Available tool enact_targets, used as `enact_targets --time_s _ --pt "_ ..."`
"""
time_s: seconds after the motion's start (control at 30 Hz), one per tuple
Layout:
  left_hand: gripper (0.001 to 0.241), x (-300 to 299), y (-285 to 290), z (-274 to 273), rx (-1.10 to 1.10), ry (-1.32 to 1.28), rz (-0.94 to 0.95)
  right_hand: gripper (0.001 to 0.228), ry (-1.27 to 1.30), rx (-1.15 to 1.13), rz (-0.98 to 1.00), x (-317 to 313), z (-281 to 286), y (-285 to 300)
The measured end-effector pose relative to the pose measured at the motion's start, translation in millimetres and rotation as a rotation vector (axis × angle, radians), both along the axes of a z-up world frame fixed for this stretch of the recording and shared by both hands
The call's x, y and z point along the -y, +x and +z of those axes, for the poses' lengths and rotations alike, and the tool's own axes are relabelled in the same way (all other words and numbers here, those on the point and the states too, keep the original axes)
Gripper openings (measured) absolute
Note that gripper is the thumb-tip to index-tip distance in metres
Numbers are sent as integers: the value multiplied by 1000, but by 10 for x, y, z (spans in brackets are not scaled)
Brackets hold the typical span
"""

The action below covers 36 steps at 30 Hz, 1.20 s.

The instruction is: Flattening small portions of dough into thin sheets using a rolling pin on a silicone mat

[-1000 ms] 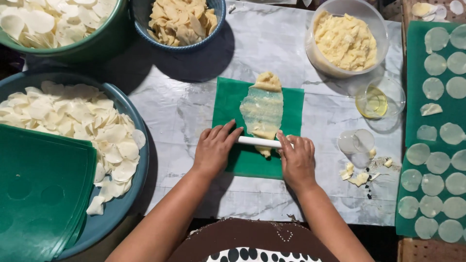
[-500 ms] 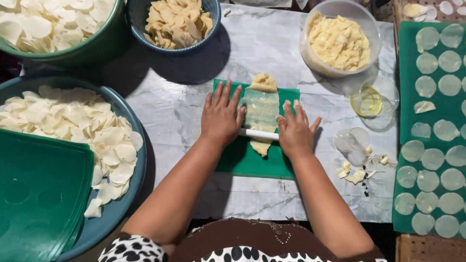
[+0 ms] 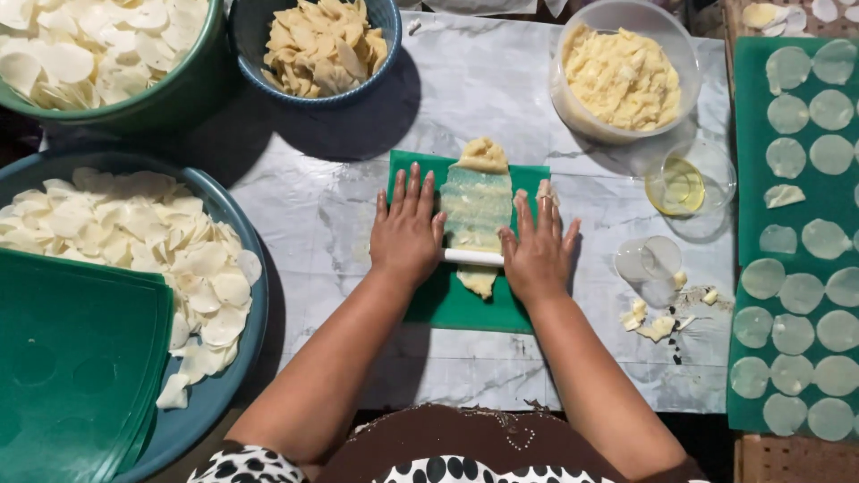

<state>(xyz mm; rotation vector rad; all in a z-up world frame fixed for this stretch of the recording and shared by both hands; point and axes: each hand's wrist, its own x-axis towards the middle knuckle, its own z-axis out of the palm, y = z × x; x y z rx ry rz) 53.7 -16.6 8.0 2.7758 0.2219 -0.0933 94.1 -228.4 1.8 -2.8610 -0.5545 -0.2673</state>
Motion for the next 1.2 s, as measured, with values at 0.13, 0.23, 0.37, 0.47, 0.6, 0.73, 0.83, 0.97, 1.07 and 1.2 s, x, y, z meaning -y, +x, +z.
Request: enact_targets --time_s 0.13,0.23,0.37,0.47,0.6,0.73,0.83,0.97,1.07,1.2 --pt "64 100 -482 -55 11 19 -28 49 -84 150 -23 369 -601 -307" --pt "67 203 -727 -123 -124 -15 -58 48 -131 223 132 518 -589 -466" --pt "65 142 -303 69 12 22 -26 50 -50 421 237 439 -414 20" --pt "66 184 -193 -43 -12 18 -13 47 -95 400 210 523 -546 123" --pt "66 264 -241 -121 -6 51 -33 27 -132 285 139 445 -369 13" --pt "64 295 -435 -85 73 72 -56 48 -44 115 239 260 133 -340" --pt "64 343 -639 -275 55 118 -89 52 -11 116 222 336 -14 -542" --pt "64 244 -258 -220 11 76 -28 57 -97 30 108 250 -290 -118" --pt "66 234 -154 -138 -46 41 -2 62 -115 -84 51 176 -221 2" --pt "67 280 -637 -138 160 84 -112 60 -134 -31 126 334 -74 -474"
